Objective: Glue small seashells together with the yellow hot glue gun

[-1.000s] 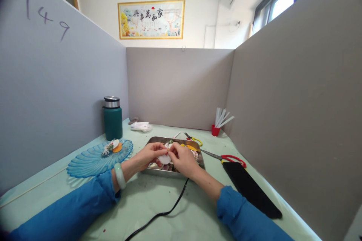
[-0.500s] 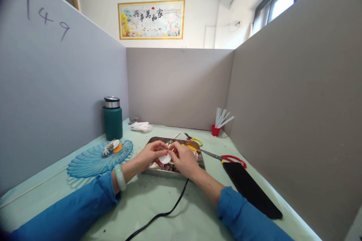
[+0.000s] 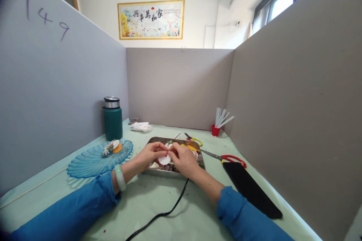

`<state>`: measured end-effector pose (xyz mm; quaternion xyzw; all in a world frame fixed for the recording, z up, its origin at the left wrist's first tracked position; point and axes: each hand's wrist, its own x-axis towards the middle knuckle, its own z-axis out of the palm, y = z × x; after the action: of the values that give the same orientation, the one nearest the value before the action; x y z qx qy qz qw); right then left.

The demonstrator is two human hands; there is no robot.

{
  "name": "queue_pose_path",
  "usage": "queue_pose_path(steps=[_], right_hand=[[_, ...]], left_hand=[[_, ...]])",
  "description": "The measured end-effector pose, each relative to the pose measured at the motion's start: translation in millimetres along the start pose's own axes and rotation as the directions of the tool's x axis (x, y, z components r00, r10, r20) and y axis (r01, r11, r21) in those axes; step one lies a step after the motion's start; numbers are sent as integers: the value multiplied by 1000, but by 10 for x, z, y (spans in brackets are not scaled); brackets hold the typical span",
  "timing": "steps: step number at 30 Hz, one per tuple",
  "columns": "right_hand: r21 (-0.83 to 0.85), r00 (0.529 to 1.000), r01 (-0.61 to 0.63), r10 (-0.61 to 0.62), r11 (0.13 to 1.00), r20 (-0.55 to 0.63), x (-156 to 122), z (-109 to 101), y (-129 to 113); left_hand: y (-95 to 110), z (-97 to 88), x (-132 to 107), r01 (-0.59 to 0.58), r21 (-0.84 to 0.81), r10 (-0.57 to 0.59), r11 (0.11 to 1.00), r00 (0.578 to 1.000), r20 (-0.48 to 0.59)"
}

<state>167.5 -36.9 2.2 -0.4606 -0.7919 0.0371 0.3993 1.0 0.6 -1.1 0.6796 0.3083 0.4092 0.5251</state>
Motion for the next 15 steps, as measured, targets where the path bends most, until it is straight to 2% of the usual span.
queue_pose_path(steps=[15], right_hand=[[52, 1000, -13, 13, 999, -2, -3, 13, 2]], left_hand=[[25, 6, -8, 26, -34, -26, 999, 1000, -6]])
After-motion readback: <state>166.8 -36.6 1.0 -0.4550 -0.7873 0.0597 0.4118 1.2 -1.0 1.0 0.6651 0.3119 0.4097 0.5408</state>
